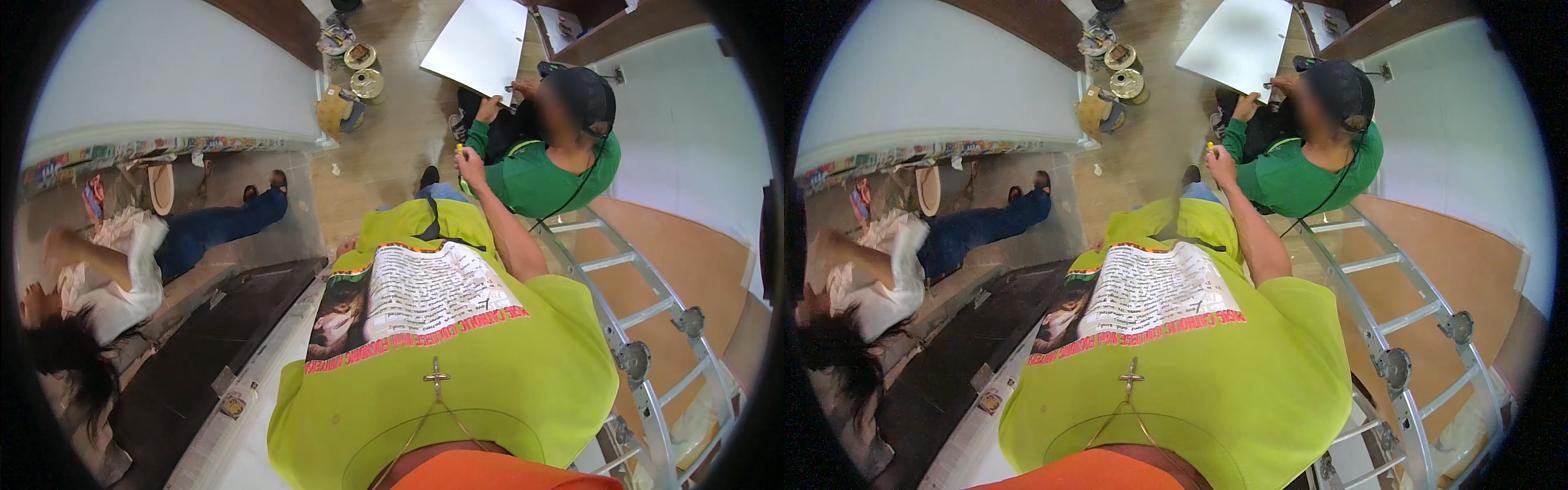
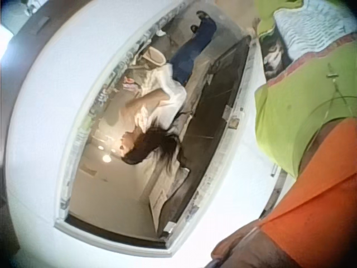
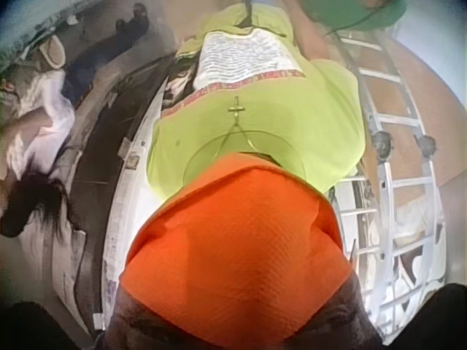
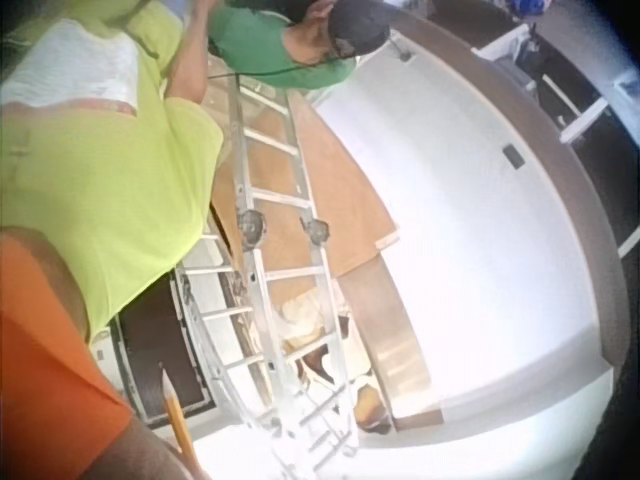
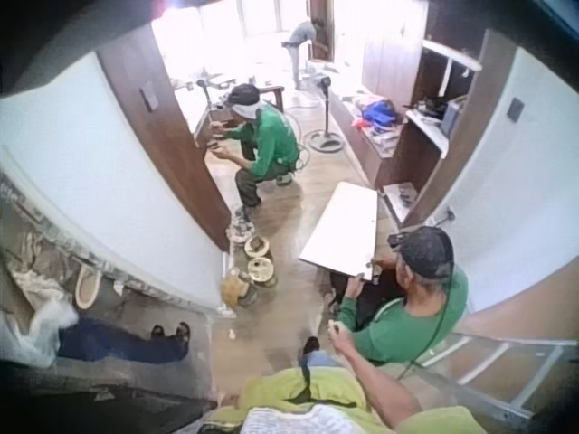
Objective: The person applies adhesive to the floor and aligns flooring panels, then uses a sanding block on a cabinet edge. They work on the floor and handle tools and materials in a renovation setting.
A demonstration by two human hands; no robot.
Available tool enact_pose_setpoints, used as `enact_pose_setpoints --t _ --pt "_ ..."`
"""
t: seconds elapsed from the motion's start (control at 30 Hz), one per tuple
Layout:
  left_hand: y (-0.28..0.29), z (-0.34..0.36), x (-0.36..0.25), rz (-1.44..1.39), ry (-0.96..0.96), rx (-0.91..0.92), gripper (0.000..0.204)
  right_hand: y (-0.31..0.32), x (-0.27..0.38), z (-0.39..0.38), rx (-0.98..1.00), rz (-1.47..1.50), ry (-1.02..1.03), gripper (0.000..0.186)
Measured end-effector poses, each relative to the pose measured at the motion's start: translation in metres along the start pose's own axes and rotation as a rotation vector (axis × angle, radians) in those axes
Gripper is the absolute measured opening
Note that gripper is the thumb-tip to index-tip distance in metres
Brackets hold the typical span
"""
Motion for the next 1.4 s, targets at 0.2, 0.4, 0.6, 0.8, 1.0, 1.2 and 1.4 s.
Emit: enact_pose_setpoints --t 0.2,0.4,0.6,0.8,1.0,1.2,1.4 --pt "0.001 0.029 -0.013 0.156 -0.098 -0.076 0.033 0.0 0.027 0.024 -0.004 -0.176 0.093 0.024" --pt "0.017 0.084 -0.114 0.019 -0.005 -0.047 0.034 0.001 -0.019 0.024 0.005 -0.192 -0.014 0.021" --pt "0.029 0.163 -0.127 -0.123 0.018 -0.001 0.036 0.006 -0.022 0.05 -0.046 -0.152 -0.236 0.021" --pt "0.092 0.278 -0.074 -0.164 -0.108 0.139 0.032 -0.022 0.072 0.108 -0.1 0.048 -0.242 0.019" --pt "0.118 0.345 -0.265 -0.336 -0.038 0.028 0.034 -0.037 0.149 0.182 -0.126 0.411 -0.229 0.019" --pt "0.145 0.389 -0.336 -0.373 -0.084 -0.162 0.033 -0.042 0.195 0.243 -0.12 0.277 -0.164 0.021" --pt "0.121 0.367 -0.319 -0.114 -0.015 -0.153 0.031 -0.036 0.197 0.305 -0.091 0.306 -0.208 0.018"
Point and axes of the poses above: each hand's wrist, its own z-axis towards the middle knuckle, its own y-axis out of the back of the hand, x = y × z, the point moved 3 cm from there along z, towards the middle knuckle, and after that the axes turned 12 degrees about -y, right-handed, at the moved point
